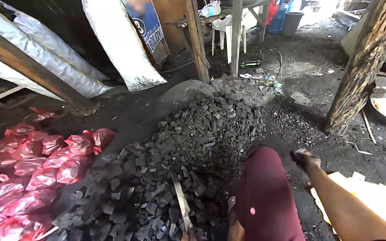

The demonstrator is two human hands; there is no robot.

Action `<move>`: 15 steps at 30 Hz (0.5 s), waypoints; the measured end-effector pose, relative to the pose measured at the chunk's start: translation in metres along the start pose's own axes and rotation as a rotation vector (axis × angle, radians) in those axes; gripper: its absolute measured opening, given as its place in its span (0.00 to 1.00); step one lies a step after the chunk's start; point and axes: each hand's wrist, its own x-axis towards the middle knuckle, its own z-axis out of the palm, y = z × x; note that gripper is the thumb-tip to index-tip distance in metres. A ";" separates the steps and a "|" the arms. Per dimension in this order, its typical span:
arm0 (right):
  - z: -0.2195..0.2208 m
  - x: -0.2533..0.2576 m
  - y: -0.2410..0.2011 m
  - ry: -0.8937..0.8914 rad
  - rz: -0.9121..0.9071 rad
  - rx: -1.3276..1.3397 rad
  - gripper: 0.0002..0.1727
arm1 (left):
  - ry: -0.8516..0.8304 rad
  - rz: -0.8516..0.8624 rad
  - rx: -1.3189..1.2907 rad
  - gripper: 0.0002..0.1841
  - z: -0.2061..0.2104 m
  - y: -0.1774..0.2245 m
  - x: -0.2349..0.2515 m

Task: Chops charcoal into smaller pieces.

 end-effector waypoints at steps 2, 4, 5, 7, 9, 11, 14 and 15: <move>0.009 0.008 -0.027 0.103 -0.102 0.027 0.40 | 0.032 0.018 -0.046 0.26 0.010 -0.021 0.016; 0.027 0.008 -0.058 0.101 -0.211 -0.115 0.44 | 0.040 -0.006 -0.057 0.26 0.009 -0.018 0.013; 0.042 0.002 -0.076 0.053 -0.254 -0.194 0.41 | 0.044 -0.014 -0.057 0.26 0.009 -0.016 0.012; 0.081 -0.016 -0.109 -0.153 -0.318 -0.271 0.33 | 0.037 -0.025 -0.042 0.25 0.007 -0.013 0.011; 0.128 -0.041 -0.129 -0.456 -0.336 -0.340 0.27 | 0.031 -0.035 -0.015 0.25 0.005 -0.009 0.008; 0.176 -0.078 -0.127 -0.729 -0.346 -0.498 0.27 | 0.040 -0.037 -0.007 0.24 0.004 -0.007 0.007; 0.233 -0.146 -0.078 -1.019 -0.338 -0.779 0.27 | 0.049 -0.038 -0.017 0.24 0.001 -0.008 0.008; 0.245 -0.164 -0.051 -1.093 -0.311 -0.870 0.29 | 0.054 -0.031 -0.022 0.24 0.001 -0.008 0.009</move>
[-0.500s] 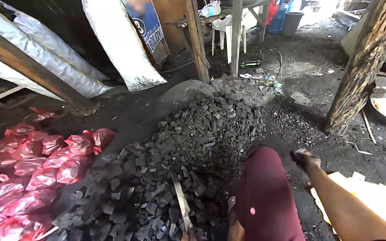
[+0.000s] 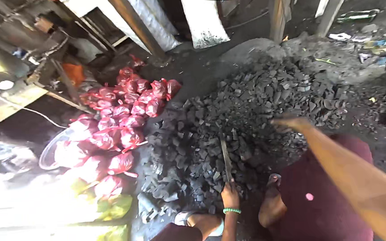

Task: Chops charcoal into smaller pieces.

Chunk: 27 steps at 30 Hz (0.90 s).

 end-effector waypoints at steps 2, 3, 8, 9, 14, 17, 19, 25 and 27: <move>0.067 0.010 0.014 -0.184 0.066 -0.115 0.33 | 0.002 -0.001 0.006 0.24 -0.002 -0.001 0.000; 0.098 0.011 0.025 -0.238 0.084 -0.160 0.36 | 0.003 -0.005 0.011 0.24 -0.003 -0.001 -0.001; 0.179 -0.007 0.048 -0.125 0.045 -0.256 0.50 | -0.026 -0.013 0.012 0.24 -0.005 -0.005 -0.002; 0.182 -0.009 0.048 -0.093 0.047 -0.251 0.49 | -0.034 -0.013 0.009 0.23 -0.005 -0.006 -0.002; 0.159 -0.020 0.046 0.036 0.088 0.075 0.38 | -0.070 0.012 0.008 0.23 -0.002 -0.006 0.000; 0.147 -0.030 0.043 0.165 0.117 -0.217 0.48 | -0.142 0.018 0.046 0.24 0.000 0.002 0.000; 0.147 -0.028 0.057 0.115 0.128 -0.336 0.56 | -0.199 0.032 0.070 0.24 0.002 0.004 -0.001; 0.143 -0.026 0.073 0.134 0.047 -0.165 0.27 | -0.303 0.065 0.149 0.26 0.012 0.003 -0.004; 0.143 -0.022 0.079 0.137 0.073 -0.063 0.25 | -0.322 0.068 0.180 0.26 0.014 0.005 -0.004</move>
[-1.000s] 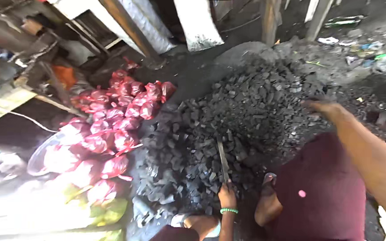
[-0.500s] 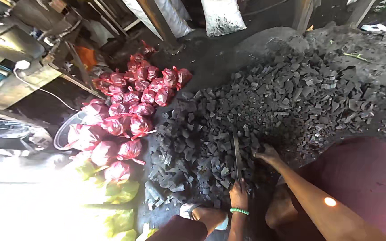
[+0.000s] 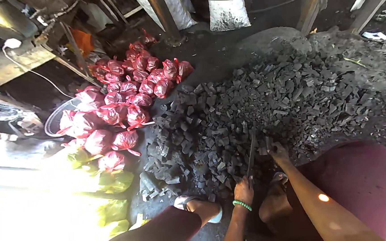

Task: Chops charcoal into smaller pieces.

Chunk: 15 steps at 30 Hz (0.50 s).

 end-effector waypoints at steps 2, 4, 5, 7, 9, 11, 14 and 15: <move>0.005 0.002 0.009 -0.028 0.021 0.192 0.27 | -0.006 0.010 0.035 0.26 -0.003 0.006 -0.003; 0.007 0.003 0.013 -0.029 -0.038 0.245 0.27 | 0.051 0.065 0.050 0.25 -0.012 0.021 -0.011; 0.008 0.003 0.013 -0.025 -0.085 0.209 0.26 | 0.143 0.133 0.030 0.24 -0.017 0.030 -0.017; 0.008 -0.002 0.009 -0.024 -0.140 0.086 0.26 | 0.510 0.403 -0.075 0.18 -0.023 0.047 -0.029; 0.009 -0.004 0.008 -0.008 -0.148 0.021 0.26 | 0.822 0.698 -0.230 0.15 -0.037 0.066 -0.034; 0.011 -0.003 0.010 0.011 -0.140 0.018 0.25 | 0.938 0.888 -0.363 0.20 -0.051 0.081 -0.035; 0.012 -0.001 0.012 0.016 -0.136 0.038 0.25 | 0.805 0.707 -0.261 0.19 -0.024 0.060 -0.019; 0.012 0.001 0.013 0.017 -0.134 0.033 0.25 | 0.563 0.464 -0.130 0.19 -0.008 0.046 -0.016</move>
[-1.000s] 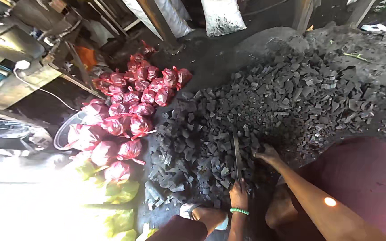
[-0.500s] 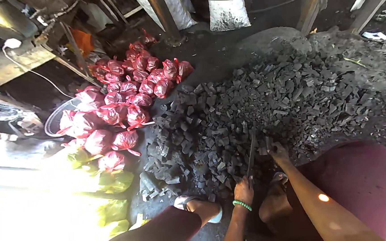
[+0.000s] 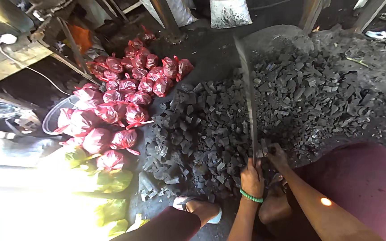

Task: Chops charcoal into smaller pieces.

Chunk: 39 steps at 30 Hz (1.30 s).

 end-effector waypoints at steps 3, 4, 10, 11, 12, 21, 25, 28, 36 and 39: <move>0.002 0.001 0.001 -0.010 -0.001 -0.041 0.26 | -0.802 -0.575 0.299 0.26 0.032 -0.031 -0.005; 0.002 0.000 0.001 -0.004 -0.011 -0.027 0.26 | -0.852 -0.606 0.320 0.26 0.034 -0.031 -0.003; -0.004 -0.006 -0.002 -0.021 0.225 0.467 0.27 | -0.763 -0.553 0.119 0.25 0.004 -0.037 0.018; -0.006 -0.005 0.000 -0.016 0.275 0.531 0.27 | -0.709 -0.562 0.014 0.25 0.000 -0.040 0.018; -0.007 -0.005 0.003 0.000 0.319 0.606 0.26 | -0.652 -0.582 -0.068 0.24 -0.004 -0.041 0.017; -0.015 -0.009 -0.021 -0.112 0.349 1.243 0.22 | -0.265 -0.562 -0.224 0.22 -0.022 -0.052 0.019; -0.018 -0.007 -0.040 -0.067 0.375 1.163 0.24 | -0.298 -0.560 -0.160 0.23 -0.021 -0.057 0.012; -0.032 0.013 -0.045 -0.036 0.357 0.882 0.20 | -0.312 -0.537 -0.111 0.23 -0.017 -0.058 0.010; -0.060 0.011 -0.060 -0.201 0.398 0.516 0.19 | -0.422 -0.426 -0.016 0.25 -0.014 -0.031 0.007; -0.041 0.008 -0.038 -0.246 0.639 0.632 0.24 | -0.493 -0.404 0.041 0.25 -0.007 -0.040 -0.001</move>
